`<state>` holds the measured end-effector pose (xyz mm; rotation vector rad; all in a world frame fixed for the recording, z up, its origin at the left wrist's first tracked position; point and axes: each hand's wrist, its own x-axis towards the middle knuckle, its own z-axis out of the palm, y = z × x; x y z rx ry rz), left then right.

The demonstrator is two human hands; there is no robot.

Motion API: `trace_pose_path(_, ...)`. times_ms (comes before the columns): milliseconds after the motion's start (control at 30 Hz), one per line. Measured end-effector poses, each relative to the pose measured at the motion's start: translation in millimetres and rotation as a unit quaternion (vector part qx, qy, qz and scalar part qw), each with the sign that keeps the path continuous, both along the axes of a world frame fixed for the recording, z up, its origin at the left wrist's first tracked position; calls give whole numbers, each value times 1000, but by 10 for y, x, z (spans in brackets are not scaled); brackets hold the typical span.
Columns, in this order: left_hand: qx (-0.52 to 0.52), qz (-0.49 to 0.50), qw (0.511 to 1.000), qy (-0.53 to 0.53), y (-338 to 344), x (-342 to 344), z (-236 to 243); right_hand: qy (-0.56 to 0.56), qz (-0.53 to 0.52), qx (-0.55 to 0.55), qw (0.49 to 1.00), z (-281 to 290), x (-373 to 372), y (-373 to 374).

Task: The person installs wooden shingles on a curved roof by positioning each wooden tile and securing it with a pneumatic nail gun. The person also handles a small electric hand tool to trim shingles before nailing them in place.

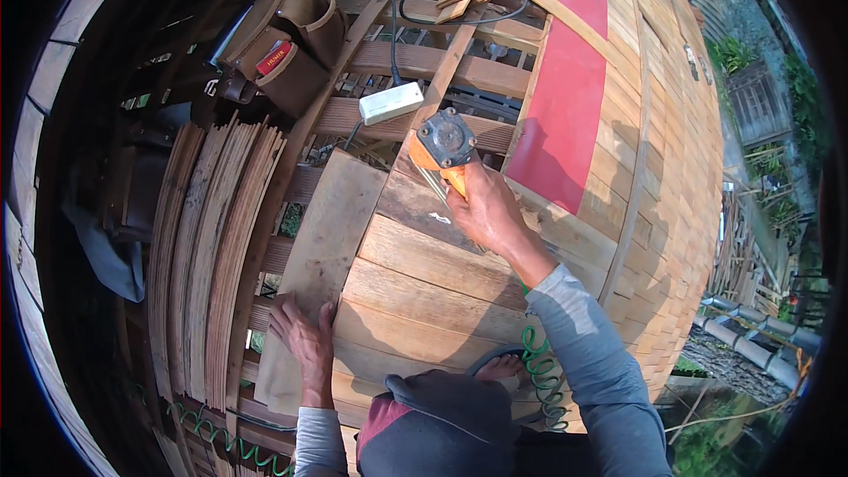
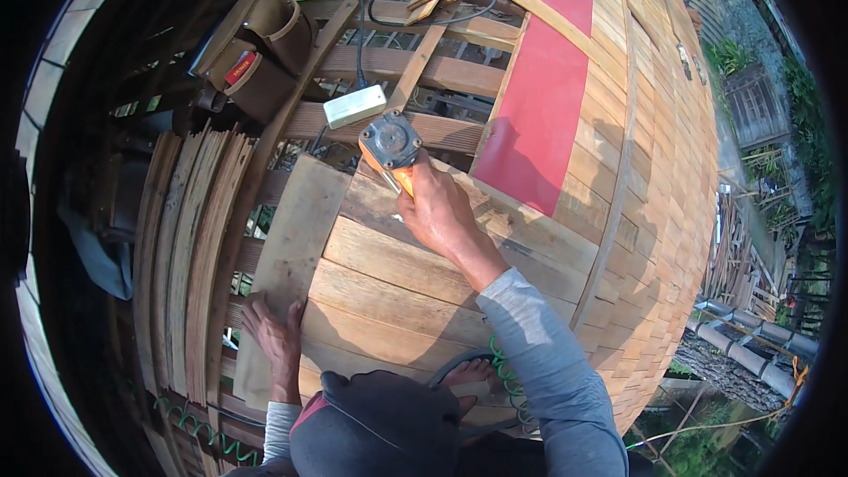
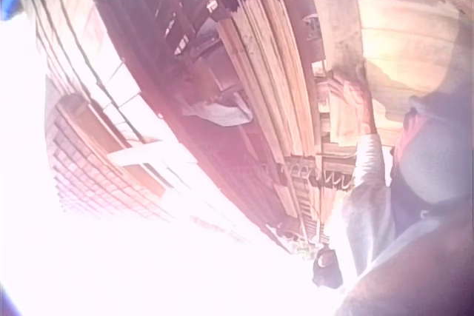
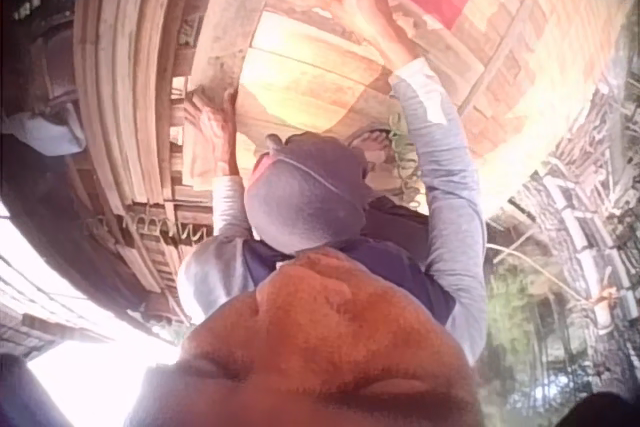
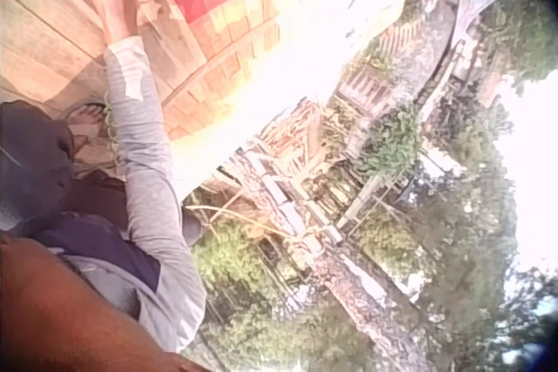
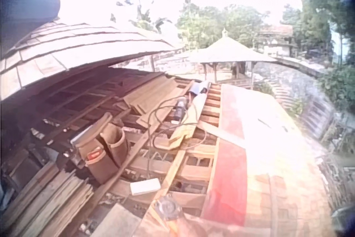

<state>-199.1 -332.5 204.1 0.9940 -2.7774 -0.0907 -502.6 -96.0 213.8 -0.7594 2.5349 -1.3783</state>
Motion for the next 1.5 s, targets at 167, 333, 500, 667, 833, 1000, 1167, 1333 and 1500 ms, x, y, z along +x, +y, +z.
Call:
trace_pose_path(167, 65, -2, 995, 82, -115, 34, -9, 20, -36, -75, 996, -53, 118, 544)
trace_pose_path(333, -43, -65, 968, 237, 105, -606, 621, -96, -132, -105, 981, -82, 629, 1723)
trace_pose_path(500, 62, -280, 952, 112, 1389, -2083, 852, -109, -360, -65, 924, -230, 1239, 2793)
trace_pose_path(667, 104, -517, 846, -78, 2434, -3446, -241, -181, -545, -72, 816, -573, 1676, 3544)
trace_pose_path(833, 63, -588, 798, -113, 2659, -4251, -1135, -218, -579, -79, 782, -517, 1891, 3777)
trace_pose_path(1000, 50, -629, 775, -42, 2883, -4337, -1415, -232, -584, -119, 769, -480, 2071, 3821)
trace_pose_path(1167, 11, -621, 784, 13, 2898, -4209, -1526, -225, -570, -86, 785, -664, 2210, 3823)
trace_pose_path(1333, 21, -584, 811, 27, 2931, -4054, -1532, -222, -540, -76, 808, -670, 1996, 3714)
trace_pose_path(1500, -53, -563, 824, 48, 2821, -3967, -1643, -240, -465, -134, 842, -826, 1310, 3388)
